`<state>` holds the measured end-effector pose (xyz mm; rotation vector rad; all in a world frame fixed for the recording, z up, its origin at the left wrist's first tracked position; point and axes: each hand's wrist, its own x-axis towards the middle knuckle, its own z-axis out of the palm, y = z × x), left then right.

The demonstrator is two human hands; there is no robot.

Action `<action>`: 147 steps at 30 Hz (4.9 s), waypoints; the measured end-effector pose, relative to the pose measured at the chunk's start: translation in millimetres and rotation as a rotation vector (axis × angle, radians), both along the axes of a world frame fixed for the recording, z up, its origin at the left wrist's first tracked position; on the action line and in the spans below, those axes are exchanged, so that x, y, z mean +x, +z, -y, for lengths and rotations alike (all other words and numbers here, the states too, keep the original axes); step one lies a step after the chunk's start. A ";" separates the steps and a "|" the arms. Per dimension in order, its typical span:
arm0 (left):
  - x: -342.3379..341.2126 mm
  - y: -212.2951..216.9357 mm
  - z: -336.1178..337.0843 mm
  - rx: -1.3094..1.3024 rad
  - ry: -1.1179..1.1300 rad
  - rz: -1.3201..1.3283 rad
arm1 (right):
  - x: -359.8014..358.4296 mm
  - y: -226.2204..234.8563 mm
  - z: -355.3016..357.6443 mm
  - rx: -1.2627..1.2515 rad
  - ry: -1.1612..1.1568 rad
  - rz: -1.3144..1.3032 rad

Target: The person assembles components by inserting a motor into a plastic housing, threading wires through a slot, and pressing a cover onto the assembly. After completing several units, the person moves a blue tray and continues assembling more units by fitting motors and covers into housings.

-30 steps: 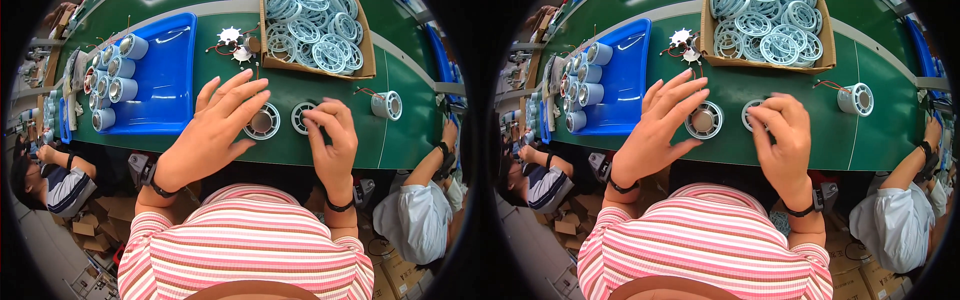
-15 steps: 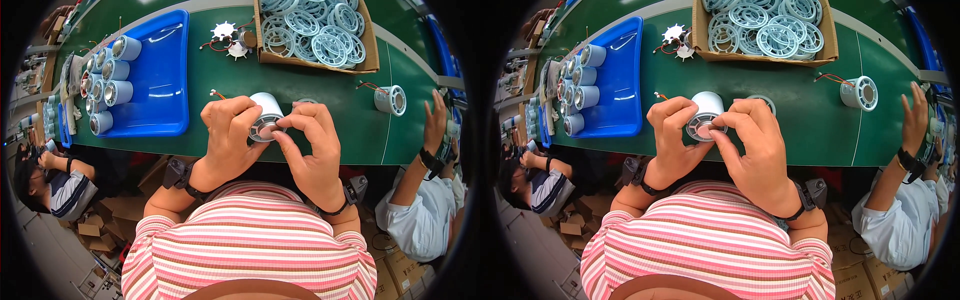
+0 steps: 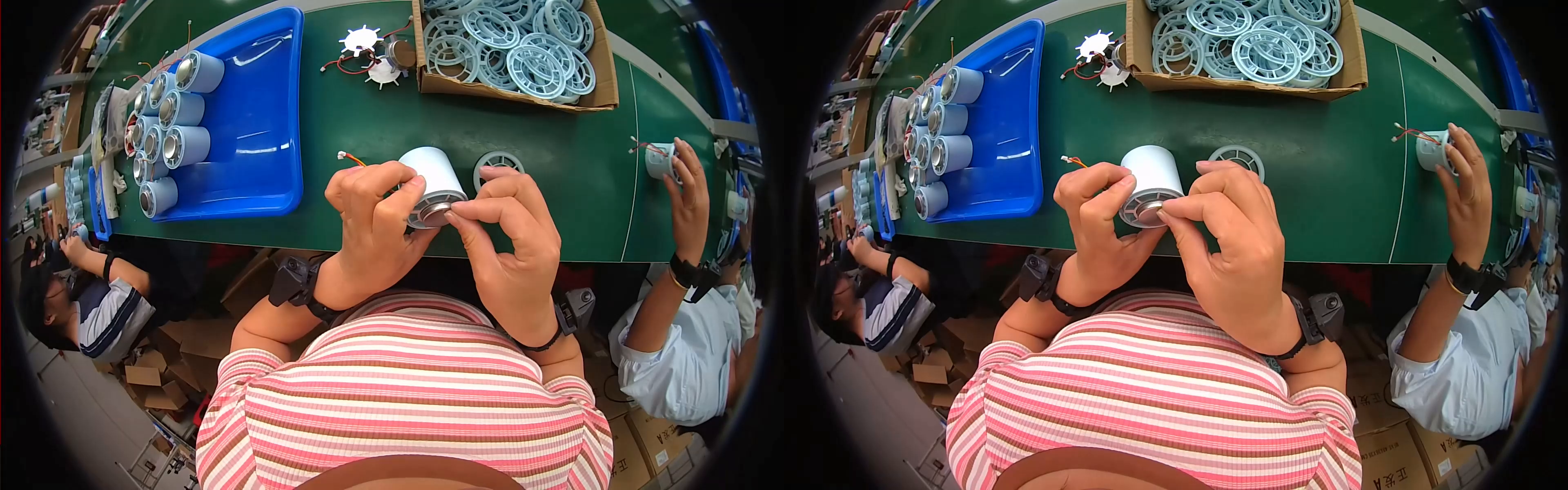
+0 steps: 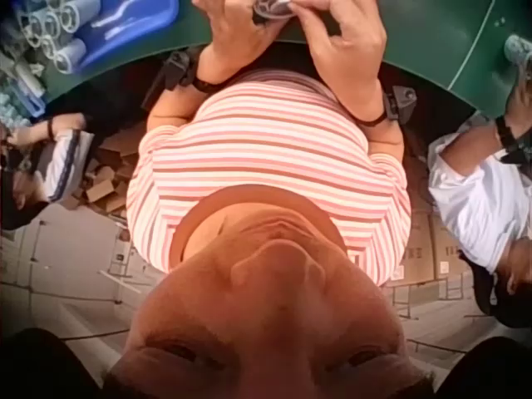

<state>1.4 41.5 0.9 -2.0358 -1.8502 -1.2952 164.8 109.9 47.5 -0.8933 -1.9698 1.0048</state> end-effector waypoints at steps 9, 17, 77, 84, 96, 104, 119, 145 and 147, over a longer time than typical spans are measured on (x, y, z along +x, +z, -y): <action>-0.3 -0.3 0.5 -0.013 0.033 0.025 | -4.5 0.6 -1.6 0.037 0.045 0.047; 1.2 1.6 0.5 -0.021 0.086 0.074 | -3.8 3.8 -1.5 0.051 0.011 0.035; 1.9 1.1 1.4 -0.008 0.089 0.043 | -6.3 3.3 -5.1 -0.243 0.023 -0.077; -1.5 5.6 -4.9 -0.157 0.095 0.369 | -2.7 -2.1 -5.7 -0.105 0.099 0.000; -5.2 5.8 -6.2 -0.168 0.093 0.385 | 0.4 5.0 -17.1 0.176 0.034 0.069; 0.2 2.6 -2.5 -0.065 0.136 0.181 | -6.7 -0.5 -5.0 0.087 -0.045 0.127; -12.0 10.5 -6.7 -0.275 0.093 0.379 | 78.8 63.2 -8.6 -0.387 0.207 0.436; -18.4 32.3 -27.8 -0.727 -0.311 0.860 | 12.0 3.5 -23.9 -0.034 0.176 -0.044; -12.7 29.2 -30.9 -0.759 -0.380 1.019 | 8.6 6.0 -26.6 0.044 0.188 0.024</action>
